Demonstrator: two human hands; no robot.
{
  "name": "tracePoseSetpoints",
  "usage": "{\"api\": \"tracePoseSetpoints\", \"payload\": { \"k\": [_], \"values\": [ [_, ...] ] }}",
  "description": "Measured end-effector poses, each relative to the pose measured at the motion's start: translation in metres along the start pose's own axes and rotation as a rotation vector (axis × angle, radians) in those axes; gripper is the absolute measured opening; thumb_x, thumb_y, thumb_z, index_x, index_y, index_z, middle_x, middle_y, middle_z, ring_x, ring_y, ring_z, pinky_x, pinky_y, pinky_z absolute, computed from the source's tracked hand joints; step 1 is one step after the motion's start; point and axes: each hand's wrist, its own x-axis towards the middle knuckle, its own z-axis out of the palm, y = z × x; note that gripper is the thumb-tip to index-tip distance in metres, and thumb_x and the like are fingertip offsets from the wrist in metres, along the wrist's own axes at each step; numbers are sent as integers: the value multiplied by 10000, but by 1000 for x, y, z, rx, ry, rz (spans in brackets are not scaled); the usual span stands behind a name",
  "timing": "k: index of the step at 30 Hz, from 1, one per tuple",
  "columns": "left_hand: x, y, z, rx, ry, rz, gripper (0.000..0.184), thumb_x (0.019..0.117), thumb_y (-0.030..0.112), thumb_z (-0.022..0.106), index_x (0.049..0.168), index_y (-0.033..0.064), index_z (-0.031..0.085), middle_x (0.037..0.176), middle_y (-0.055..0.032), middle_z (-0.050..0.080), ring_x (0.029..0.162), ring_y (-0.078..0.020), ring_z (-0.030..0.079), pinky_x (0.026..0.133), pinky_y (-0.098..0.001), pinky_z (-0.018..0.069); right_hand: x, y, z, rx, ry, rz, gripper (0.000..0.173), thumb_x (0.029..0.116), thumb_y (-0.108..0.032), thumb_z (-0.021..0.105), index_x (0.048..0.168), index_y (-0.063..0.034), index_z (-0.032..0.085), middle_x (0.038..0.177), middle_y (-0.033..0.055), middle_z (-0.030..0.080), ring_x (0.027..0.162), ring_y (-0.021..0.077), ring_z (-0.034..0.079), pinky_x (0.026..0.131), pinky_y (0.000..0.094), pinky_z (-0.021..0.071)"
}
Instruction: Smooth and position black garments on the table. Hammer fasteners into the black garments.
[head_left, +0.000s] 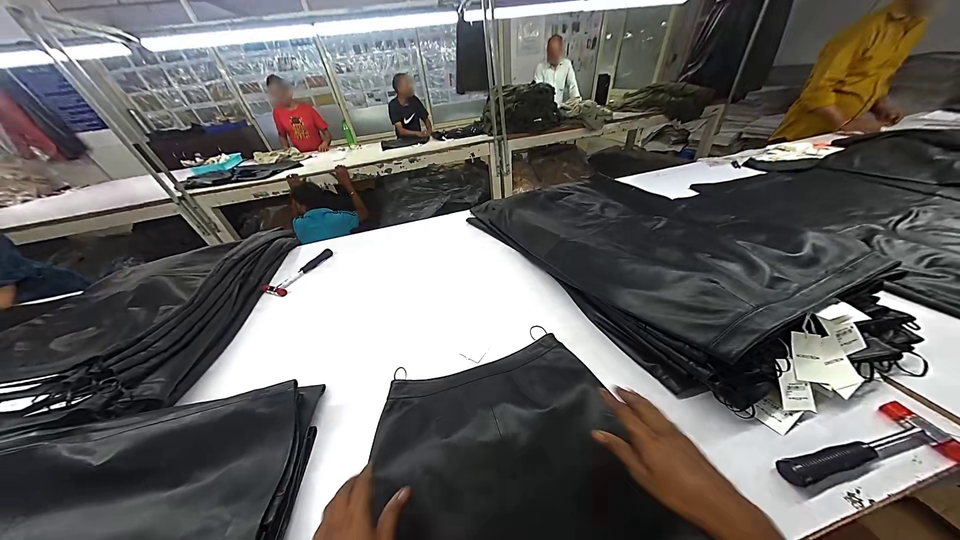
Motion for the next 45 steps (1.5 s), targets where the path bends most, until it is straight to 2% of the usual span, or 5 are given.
{"api": "tracePoseSetpoints", "payload": {
  "k": [7, 23, 29, 35, 45],
  "values": [
    [80, -9, 123, 356, 208, -2, 1025, 815, 945, 193, 1557, 288, 457, 1636, -180, 353, 1507, -470, 298, 1118, -812, 134, 98, 40, 115, -264, -5, -29, 833, 965, -793, 175, 1605, -295, 364, 1685, 106, 269, 1561, 358, 198, 1204, 705, 92],
    [31, -7, 111, 297, 120, -14, 939, 862, 899, 237, 1488, 276, 557, 1591, -169, 435, 1477, -451, 367, 1126, -775, 187, 55, 22, 71, -285, -301, 141, 837, 983, -756, 242, 1589, -201, 398, 1672, 132, 290, 1557, 374, 201, 1177, 743, 29],
    [75, 28, 82, 230, 373, 88, 761, 979, 643, 410, 1409, 47, 609, 1506, -300, 479, 1428, -500, 417, 1134, -713, 289, 110, -4, 69, -177, 151, -58, 724, 1030, -603, 393, 1471, -48, 540, 1534, 220, 481, 1460, 402, 406, 1171, 627, 306],
    [85, 20, 142, 361, 205, -69, 1140, 691, 1032, 214, 1548, 325, 464, 1645, -214, 315, 1514, -507, 237, 1138, -778, 141, 107, 21, 134, -309, 25, -28, 1025, 821, -947, 209, 1594, -298, 391, 1668, 151, 293, 1546, 408, 215, 1203, 699, 107],
    [84, 20, 140, 403, 138, -97, 1111, 707, 1025, 174, 1566, 364, 421, 1657, -199, 298, 1520, -489, 239, 1157, -755, 131, 111, 26, 136, -328, -7, -36, 1050, 813, -953, 184, 1607, -290, 361, 1680, 156, 259, 1555, 399, 193, 1200, 699, 100]
  ]
}}
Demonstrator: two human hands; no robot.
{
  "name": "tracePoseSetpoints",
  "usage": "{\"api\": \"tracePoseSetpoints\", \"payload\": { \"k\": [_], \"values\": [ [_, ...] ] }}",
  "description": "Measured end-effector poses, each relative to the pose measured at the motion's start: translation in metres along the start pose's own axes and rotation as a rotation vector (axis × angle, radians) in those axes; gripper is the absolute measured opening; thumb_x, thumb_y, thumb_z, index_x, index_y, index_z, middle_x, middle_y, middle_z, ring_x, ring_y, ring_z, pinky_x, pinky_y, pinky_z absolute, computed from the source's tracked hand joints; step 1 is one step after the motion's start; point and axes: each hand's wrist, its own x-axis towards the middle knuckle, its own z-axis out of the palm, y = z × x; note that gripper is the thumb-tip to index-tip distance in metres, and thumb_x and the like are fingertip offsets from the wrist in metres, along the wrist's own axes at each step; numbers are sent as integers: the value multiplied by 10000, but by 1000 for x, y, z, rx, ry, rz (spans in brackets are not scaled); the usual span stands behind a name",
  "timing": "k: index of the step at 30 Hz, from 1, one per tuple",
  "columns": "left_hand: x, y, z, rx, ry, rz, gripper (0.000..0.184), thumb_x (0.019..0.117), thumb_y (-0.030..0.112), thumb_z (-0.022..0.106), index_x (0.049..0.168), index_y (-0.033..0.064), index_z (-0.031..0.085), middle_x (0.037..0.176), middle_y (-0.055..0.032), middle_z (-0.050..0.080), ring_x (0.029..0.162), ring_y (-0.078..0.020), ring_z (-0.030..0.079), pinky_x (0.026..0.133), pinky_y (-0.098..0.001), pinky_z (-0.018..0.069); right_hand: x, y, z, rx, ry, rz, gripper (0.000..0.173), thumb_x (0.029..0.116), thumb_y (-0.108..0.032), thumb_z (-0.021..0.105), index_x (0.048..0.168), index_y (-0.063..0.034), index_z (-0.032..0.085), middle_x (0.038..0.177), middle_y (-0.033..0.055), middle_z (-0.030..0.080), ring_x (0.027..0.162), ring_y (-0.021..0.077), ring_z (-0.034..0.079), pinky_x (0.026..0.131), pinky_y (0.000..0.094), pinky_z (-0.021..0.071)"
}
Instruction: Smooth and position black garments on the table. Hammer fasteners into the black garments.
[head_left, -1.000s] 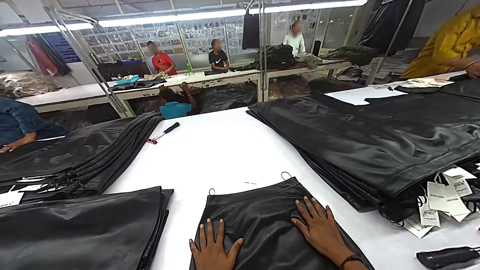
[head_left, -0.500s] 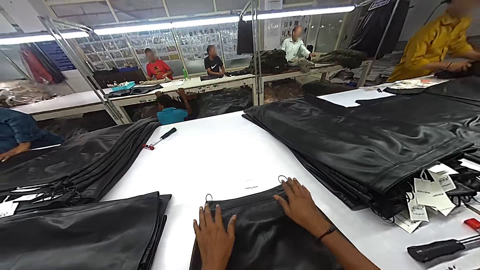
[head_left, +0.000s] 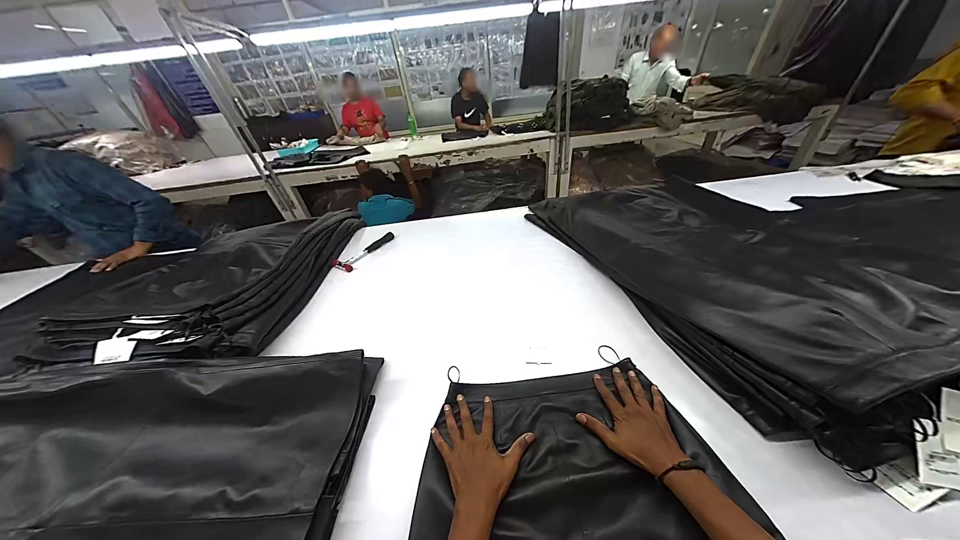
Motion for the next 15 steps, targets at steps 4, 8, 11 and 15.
{"api": "tracePoseSetpoints", "payload": {
  "k": [4, 8, 11, 15],
  "values": [
    [12, -8, -27, -184, -20, -57, 757, 956, 750, 314, 1469, 259, 575, 1584, -117, 458, 1470, -405, 385, 1143, -654, 283, 7, -13, -33, -53, -281, 67, 1061, 825, -940, 205, 1649, -272, 230, 1713, 151, 133, 1576, 396, 68, 1193, 708, 35],
    [47, -33, -66, -436, 13, -285, 400, 1039, 366, 537, 1256, 79, 714, 1288, -192, 652, 1193, -392, 614, 965, -557, 498, 29, -51, -86, -62, -460, 58, 827, 942, -629, 582, 1547, -84, 442, 1603, 303, 321, 1518, 519, 182, 1160, 766, 70],
    [69, -58, -74, -541, -336, -405, 458, 1062, 429, 483, 1285, 87, 689, 1324, -170, 662, 1251, -342, 625, 1038, -579, 486, 53, -88, -77, 180, -213, -168, 613, 942, -442, 684, 1400, -41, 611, 1429, 287, 549, 1379, 493, 456, 1114, 682, 327],
    [73, -70, -53, -727, -356, -381, 414, 1032, 438, 553, 1230, 114, 719, 1204, -127, 723, 1150, -304, 678, 990, -578, 510, 87, -158, -41, 589, 1, -423, 521, 994, -468, 555, 1253, -45, 714, 1215, 201, 705, 1158, 426, 651, 992, 615, 492]
  ]
}}
